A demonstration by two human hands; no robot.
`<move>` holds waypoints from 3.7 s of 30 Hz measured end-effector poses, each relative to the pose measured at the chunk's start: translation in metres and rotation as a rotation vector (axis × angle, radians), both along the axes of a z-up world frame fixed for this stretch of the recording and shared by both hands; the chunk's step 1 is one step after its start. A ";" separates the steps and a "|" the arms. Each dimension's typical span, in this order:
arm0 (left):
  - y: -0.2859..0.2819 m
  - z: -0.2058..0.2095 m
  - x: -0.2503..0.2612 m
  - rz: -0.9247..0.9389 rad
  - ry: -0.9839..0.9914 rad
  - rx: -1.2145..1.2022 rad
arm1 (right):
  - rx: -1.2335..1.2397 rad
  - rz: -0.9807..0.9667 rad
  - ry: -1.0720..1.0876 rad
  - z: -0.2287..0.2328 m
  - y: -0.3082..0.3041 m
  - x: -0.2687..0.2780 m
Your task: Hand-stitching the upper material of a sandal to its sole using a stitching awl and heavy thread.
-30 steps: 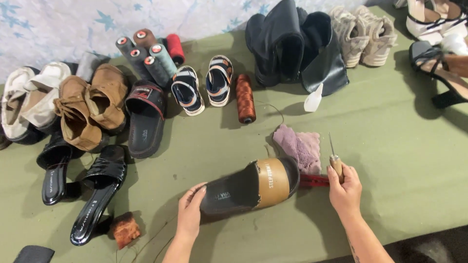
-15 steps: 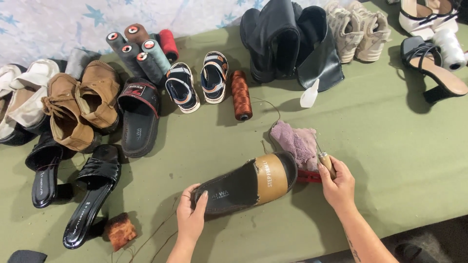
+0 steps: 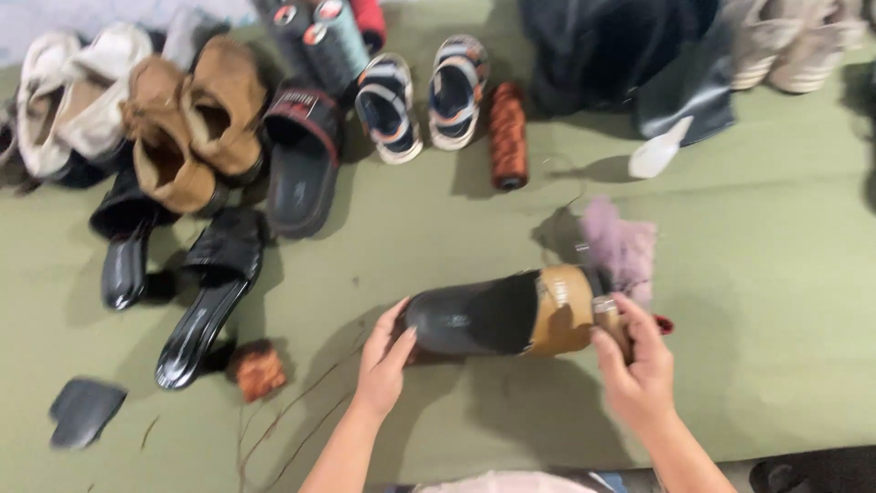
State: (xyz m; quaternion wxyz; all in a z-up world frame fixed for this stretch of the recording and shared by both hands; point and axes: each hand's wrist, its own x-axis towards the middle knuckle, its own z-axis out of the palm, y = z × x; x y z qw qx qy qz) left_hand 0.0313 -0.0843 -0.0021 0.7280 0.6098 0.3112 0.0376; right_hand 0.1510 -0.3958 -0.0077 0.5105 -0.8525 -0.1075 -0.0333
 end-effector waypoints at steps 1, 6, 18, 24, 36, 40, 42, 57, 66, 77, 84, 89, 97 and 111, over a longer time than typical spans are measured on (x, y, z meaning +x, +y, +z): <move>0.002 -0.004 0.000 0.020 0.014 -0.002 | -0.002 0.020 0.014 0.005 0.013 -0.007; 0.009 -0.017 0.000 -0.037 0.054 0.136 | -0.205 0.522 0.026 0.040 0.076 -0.030; 0.017 -0.024 -0.003 -0.058 -0.093 -0.011 | -0.468 0.633 0.093 0.050 0.112 -0.032; 0.015 -0.023 -0.003 -0.036 -0.154 -0.070 | -0.433 0.607 0.162 0.046 0.109 -0.029; 0.012 -0.013 0.001 0.007 -0.101 0.086 | -0.426 0.638 0.130 0.052 0.113 -0.027; 0.007 -0.007 0.004 0.059 -0.016 0.092 | -0.436 0.640 0.118 0.050 0.115 -0.028; 0.006 -0.010 0.005 0.082 0.038 0.168 | -0.503 0.633 0.178 0.054 0.118 -0.029; 0.000 -0.021 0.008 0.015 0.102 0.507 | -0.647 0.670 -0.027 0.048 0.134 -0.034; -0.002 -0.038 0.005 -0.026 0.045 0.659 | -0.870 0.721 0.014 0.038 0.148 -0.036; -0.001 -0.044 0.003 -0.074 0.039 0.706 | -0.913 0.731 -0.165 0.017 0.175 -0.038; 0.002 -0.051 0.004 -0.023 0.020 0.704 | -0.575 0.676 0.260 0.053 0.179 -0.023; 0.010 -0.005 -0.005 -0.009 0.026 0.300 | -0.351 0.690 0.240 0.059 0.155 -0.024; 0.087 0.078 -0.027 -0.322 0.339 0.234 | -0.370 0.633 0.639 0.077 0.130 -0.038; 0.152 0.291 0.038 -0.321 -0.126 1.272 | -0.411 0.591 0.514 0.066 0.131 -0.053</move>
